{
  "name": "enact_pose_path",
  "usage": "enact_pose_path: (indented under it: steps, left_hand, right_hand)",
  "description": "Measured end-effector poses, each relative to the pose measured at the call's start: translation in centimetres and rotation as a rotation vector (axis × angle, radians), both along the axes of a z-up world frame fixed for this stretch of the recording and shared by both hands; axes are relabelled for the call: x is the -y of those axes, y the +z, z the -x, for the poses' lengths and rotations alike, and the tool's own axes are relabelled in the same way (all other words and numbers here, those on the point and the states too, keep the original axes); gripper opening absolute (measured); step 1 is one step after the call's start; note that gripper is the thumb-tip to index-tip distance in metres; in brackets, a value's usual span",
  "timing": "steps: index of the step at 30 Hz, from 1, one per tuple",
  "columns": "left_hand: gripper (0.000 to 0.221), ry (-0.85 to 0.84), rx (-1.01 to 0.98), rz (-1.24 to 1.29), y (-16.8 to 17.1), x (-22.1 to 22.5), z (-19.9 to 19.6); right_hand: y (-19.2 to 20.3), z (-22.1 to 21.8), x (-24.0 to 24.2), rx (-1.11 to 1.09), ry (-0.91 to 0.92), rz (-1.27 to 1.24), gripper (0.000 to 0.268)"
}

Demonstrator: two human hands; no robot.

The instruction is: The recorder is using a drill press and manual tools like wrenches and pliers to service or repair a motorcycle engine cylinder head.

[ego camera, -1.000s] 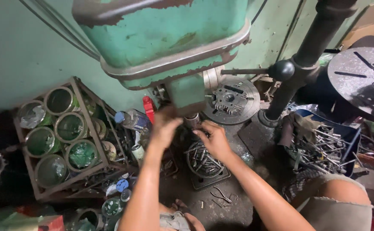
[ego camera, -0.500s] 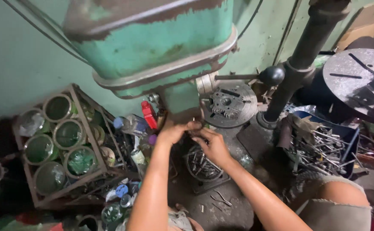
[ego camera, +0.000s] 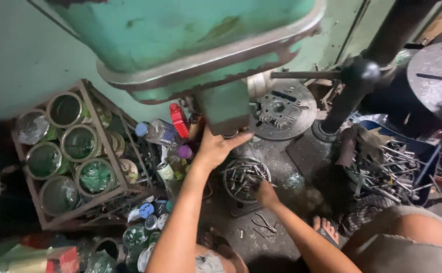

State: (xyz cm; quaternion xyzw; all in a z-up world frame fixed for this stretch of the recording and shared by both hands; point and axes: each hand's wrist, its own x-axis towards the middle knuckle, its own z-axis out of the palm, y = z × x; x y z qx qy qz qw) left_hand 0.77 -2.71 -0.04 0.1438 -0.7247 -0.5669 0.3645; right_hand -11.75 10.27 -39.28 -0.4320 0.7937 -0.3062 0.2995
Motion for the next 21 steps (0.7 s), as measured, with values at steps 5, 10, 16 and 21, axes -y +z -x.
enact_pose_path:
  steps: [5, 10, 16, 21]
  left_hand:
    - [0.024, 0.015, -0.097, -0.034, -0.7, -1.0, 0.3]
    - [0.022, 0.063, -0.069, -0.020, -1.3, -1.5, 0.1]
    - [0.023, 0.056, 0.020, 0.112, -0.5, -1.4, -0.5]
    - [0.025, 0.056, 0.054, 0.110, 0.1, -1.5, -0.6]
  right_hand:
    - [-9.4, 0.6, -1.3, -0.053, -0.088, -0.134, 0.042]
    - [-8.2, -0.2, -0.6, -0.083, -0.122, -0.318, 0.046]
    - [-3.5, -0.2, -1.8, -0.211, -0.238, -0.193, 0.035]
    - [-6.4, 1.1, -0.9, -0.375, -0.077, -0.368, 0.028]
